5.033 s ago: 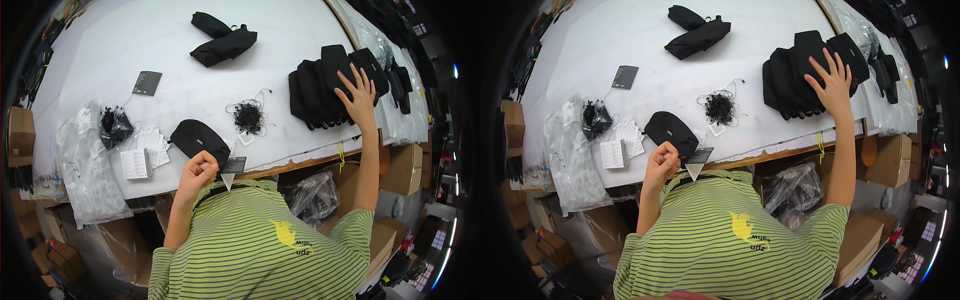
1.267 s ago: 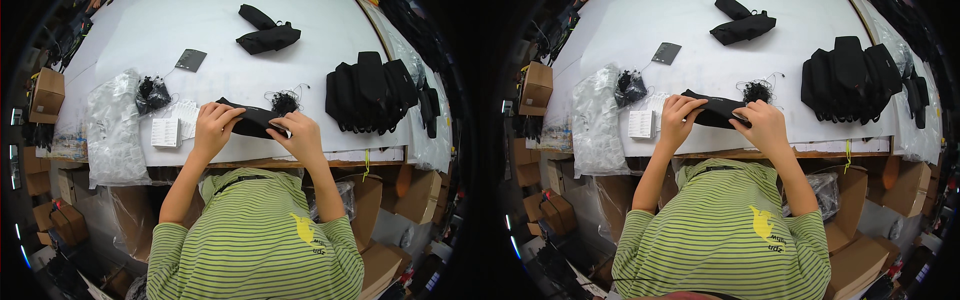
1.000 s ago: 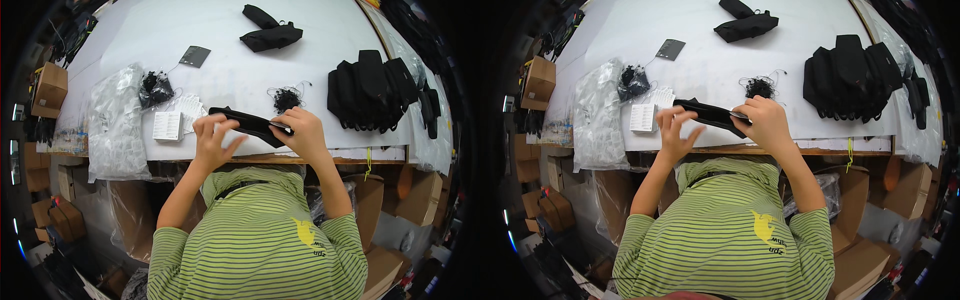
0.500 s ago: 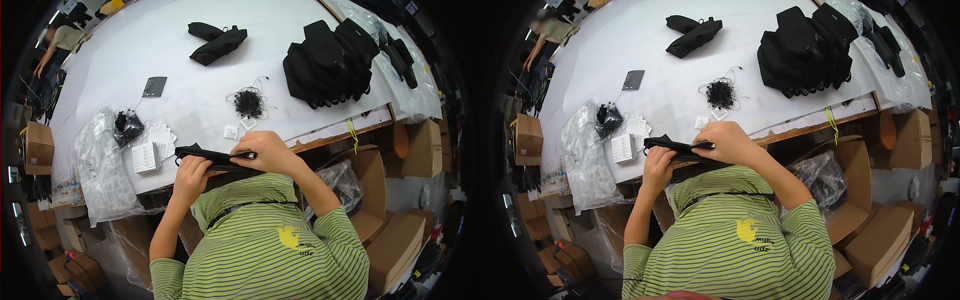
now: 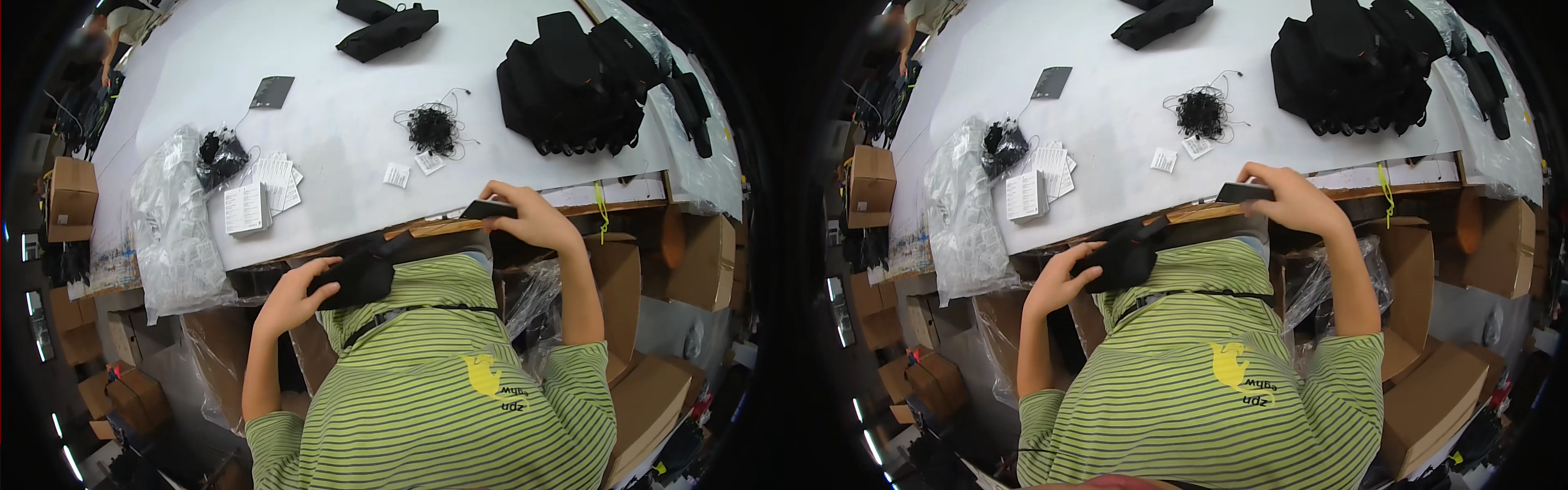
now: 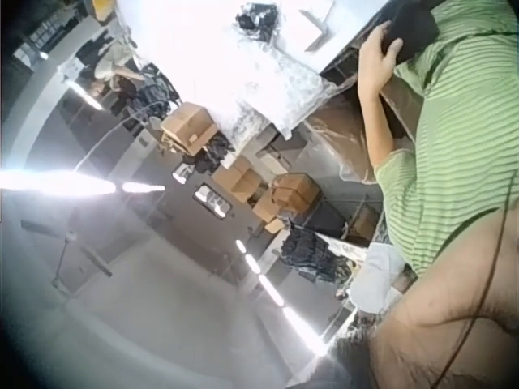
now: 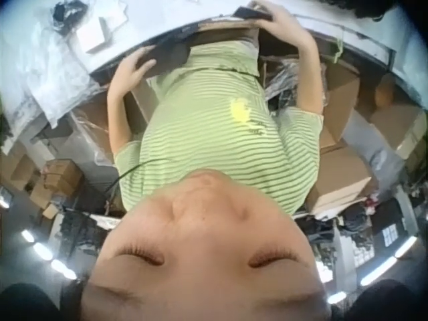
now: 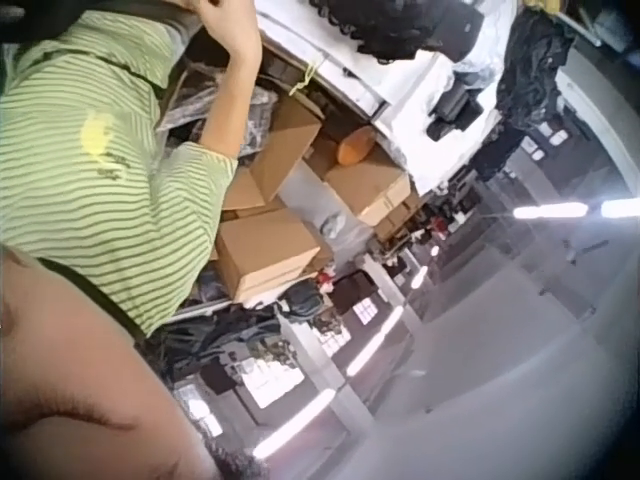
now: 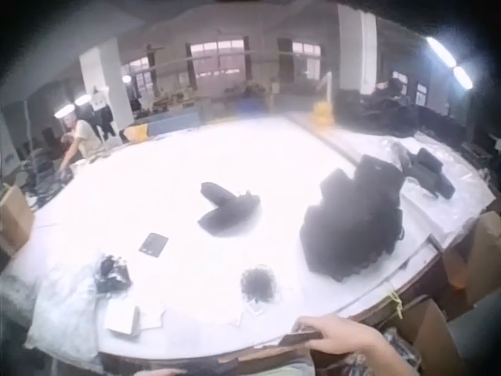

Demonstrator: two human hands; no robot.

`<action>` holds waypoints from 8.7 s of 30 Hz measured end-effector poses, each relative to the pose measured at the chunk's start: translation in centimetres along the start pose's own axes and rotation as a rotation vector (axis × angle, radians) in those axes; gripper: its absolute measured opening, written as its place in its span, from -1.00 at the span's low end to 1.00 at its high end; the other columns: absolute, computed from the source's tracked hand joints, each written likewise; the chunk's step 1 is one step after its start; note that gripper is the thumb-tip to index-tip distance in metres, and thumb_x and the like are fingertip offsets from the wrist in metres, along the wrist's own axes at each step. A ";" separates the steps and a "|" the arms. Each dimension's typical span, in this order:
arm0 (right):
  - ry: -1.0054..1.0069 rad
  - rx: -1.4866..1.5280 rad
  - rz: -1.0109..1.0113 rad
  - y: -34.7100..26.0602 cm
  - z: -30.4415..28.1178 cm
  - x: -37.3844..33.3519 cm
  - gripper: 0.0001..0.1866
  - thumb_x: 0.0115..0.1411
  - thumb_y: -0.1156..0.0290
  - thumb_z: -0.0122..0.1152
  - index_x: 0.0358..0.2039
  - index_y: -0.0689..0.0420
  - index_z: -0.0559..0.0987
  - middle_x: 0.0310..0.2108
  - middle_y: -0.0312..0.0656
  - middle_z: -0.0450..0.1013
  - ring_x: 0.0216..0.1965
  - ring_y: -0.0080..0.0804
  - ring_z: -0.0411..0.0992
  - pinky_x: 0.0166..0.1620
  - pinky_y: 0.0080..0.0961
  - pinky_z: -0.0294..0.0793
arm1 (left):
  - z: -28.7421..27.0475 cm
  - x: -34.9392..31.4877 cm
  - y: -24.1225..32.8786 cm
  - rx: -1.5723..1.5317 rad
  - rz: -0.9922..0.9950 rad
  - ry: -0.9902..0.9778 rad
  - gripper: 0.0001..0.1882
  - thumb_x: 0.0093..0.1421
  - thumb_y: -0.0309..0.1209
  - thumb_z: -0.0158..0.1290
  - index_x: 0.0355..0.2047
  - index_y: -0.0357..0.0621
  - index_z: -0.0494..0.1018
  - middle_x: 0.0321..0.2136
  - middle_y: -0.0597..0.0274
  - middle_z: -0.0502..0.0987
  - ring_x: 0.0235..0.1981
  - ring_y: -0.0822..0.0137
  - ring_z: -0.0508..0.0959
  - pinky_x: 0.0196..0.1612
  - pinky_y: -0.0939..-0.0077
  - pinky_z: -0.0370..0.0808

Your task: Attach tags and labels to small black pouches or bags as part of a manufacturing process.

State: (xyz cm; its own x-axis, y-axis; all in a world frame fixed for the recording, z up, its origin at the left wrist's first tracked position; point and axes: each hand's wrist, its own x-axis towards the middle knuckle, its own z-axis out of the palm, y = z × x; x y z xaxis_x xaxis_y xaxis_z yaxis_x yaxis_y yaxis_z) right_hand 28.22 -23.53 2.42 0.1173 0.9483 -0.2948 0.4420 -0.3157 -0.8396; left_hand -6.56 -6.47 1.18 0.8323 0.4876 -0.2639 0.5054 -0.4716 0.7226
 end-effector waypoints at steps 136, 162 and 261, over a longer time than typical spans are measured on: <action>0.198 0.046 -0.497 -6.5 3.9 2.4 -0.57 -0.08 0.60 0.27 -0.13 0.09 0.52 -0.37 -0.20 0.45 -0.34 -0.42 0.45 -0.25 -0.55 0.43 | 5.1 6.9 2.0 -0.382 0.162 0.755 -0.28 0.09 -0.39 0.19 0.20 -0.09 0.06 -0.08 0.15 0.37 0.00 0.30 0.36 0.10 0.47 0.25; 1.460 -0.639 -0.400 -2.4 -17.2 -0.3 -0.79 0.09 0.42 0.29 -0.21 0.05 0.61 -0.11 -0.25 0.45 -0.11 -0.42 0.43 -0.12 -0.58 0.42 | 2.3 8.0 -2.0 -0.605 -0.068 0.192 -0.74 0.25 -0.28 -0.02 -0.16 -0.18 0.48 -0.17 0.31 0.47 -0.34 0.49 0.44 -0.22 0.60 0.38; 0.718 0.487 -0.581 -10.3 -6.6 10.4 -0.73 0.20 0.53 0.07 -0.09 0.18 0.31 -0.56 -0.35 0.32 -0.54 -0.73 0.19 -0.47 -0.79 0.15 | -0.8 8.2 2.2 -0.583 -0.039 0.619 -0.47 0.11 -0.45 0.17 0.00 -0.11 0.14 -0.32 0.24 0.39 -0.29 0.51 0.37 -0.27 0.65 0.34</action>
State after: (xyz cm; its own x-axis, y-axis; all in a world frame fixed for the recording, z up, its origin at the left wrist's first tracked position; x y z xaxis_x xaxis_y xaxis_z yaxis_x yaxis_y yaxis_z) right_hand 30.75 -10.19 10.96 0.5731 0.7036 0.4202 0.2121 0.3679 -0.9053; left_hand 1.19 -2.90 1.06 0.4563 0.8895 -0.0212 0.1914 -0.0748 0.9786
